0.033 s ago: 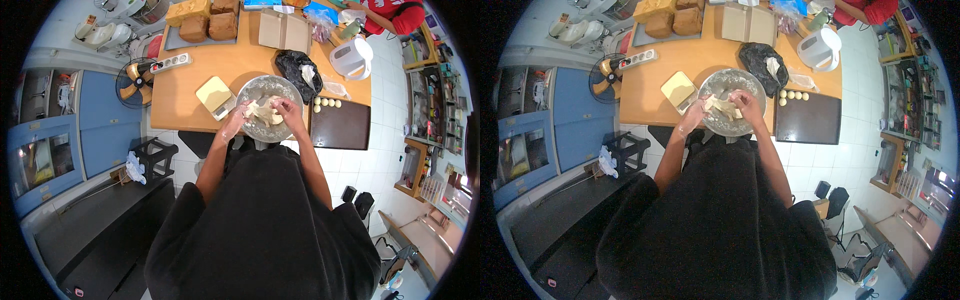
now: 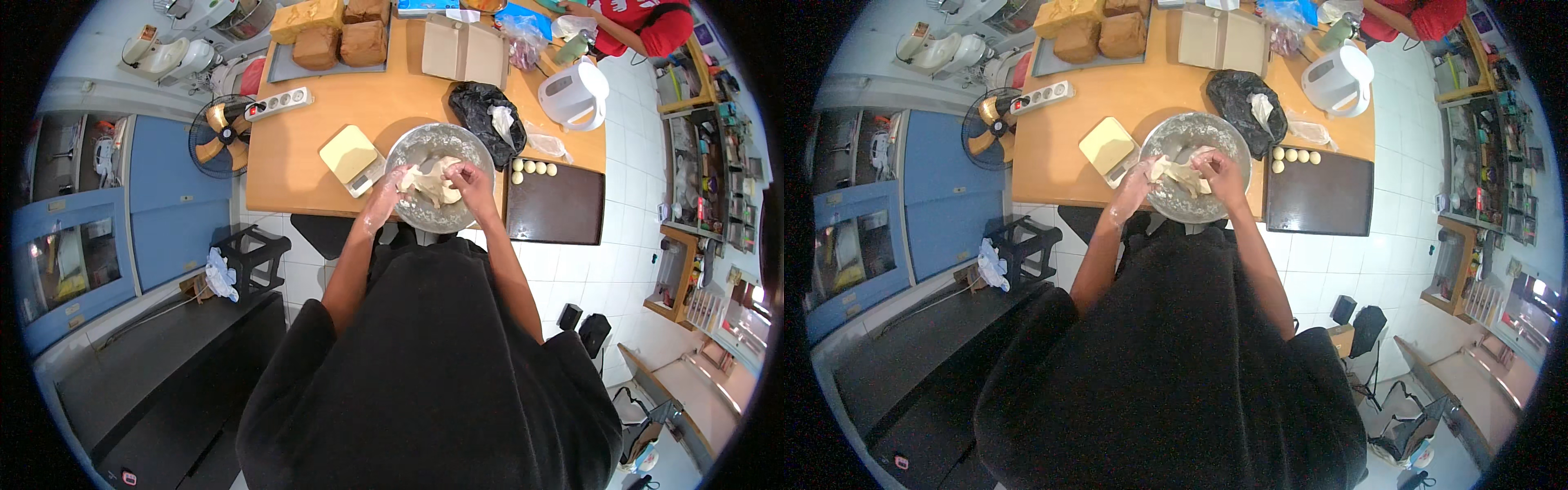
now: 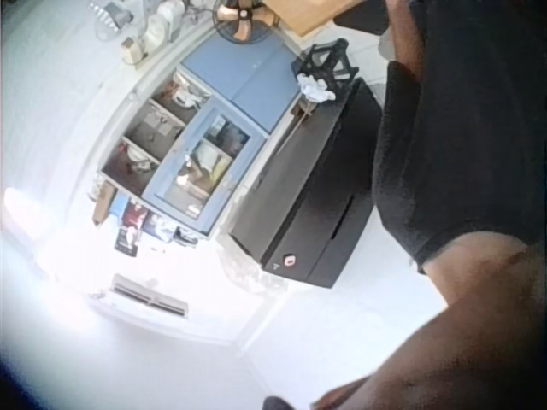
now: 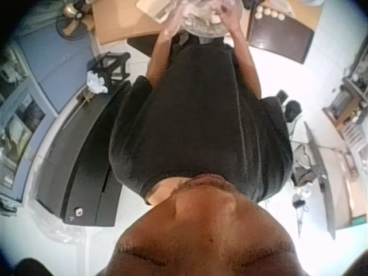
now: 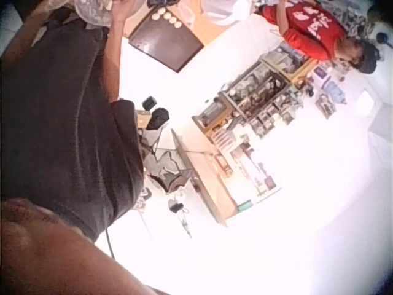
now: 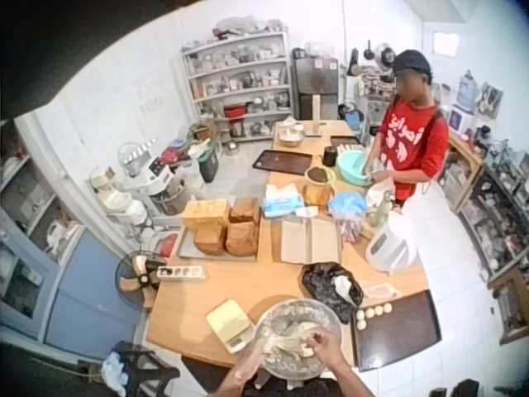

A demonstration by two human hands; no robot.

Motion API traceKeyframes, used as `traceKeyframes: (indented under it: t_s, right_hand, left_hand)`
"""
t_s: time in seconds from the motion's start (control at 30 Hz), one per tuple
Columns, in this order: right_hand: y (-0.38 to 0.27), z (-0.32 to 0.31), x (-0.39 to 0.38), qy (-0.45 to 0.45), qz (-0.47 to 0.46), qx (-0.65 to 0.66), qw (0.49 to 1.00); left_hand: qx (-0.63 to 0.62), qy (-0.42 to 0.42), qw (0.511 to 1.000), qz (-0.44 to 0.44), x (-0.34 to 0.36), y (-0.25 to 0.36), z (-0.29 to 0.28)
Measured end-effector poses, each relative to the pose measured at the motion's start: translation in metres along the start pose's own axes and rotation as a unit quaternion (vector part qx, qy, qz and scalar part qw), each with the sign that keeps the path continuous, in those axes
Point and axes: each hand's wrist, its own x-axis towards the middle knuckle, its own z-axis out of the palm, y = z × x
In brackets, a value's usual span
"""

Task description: The person tears portions of dough from a bowl, weighs them on a scale, shapes them into balls by hand, and places them onto a baking tray.

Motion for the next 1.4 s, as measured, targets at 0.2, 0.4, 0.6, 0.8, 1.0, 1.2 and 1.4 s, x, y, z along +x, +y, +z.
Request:
traceKeyframes:
  t_s: [0.2,0.4,0.6,0.8,1.0,1.2,1.4]
  right_hand:
    - [0.009,-0.009,-0.006,0.058,0.047,0.014,0.997]
    - [0.020,-0.014,-0.005,0.052,0.048,-0.035,0.997]
    - [0.001,0.023,-0.009,-0.003,0.071,-0.002,0.997]
    - [0.000,0.040,-0.010,0.016,0.027,-0.003,1.000]
    - [0.016,0.031,-0.003,0.071,-0.006,-0.022,0.997]
    - [-0.009,-0.034,0.012,0.224,-0.070,0.058,0.970]
    - [-0.005,-0.021,0.013,0.078,-0.047,0.081,0.993]
  left_hand:
    - [0.198,0.125,0.969,0.073,-0.004,-0.013,-0.014]
    - [0.157,0.138,0.978,0.020,-0.013,0.019,-0.017]
    - [0.246,0.063,0.962,0.099,-0.012,0.007,0.004]
    - [0.465,0.069,0.877,0.101,-0.015,0.018,0.043]
    - [0.251,0.073,0.962,0.078,-0.014,0.004,0.038]
    - [0.312,0.128,0.941,-0.008,-0.030,0.041,0.014]
    - [0.327,0.076,0.941,0.045,-0.018,0.019,-0.007]
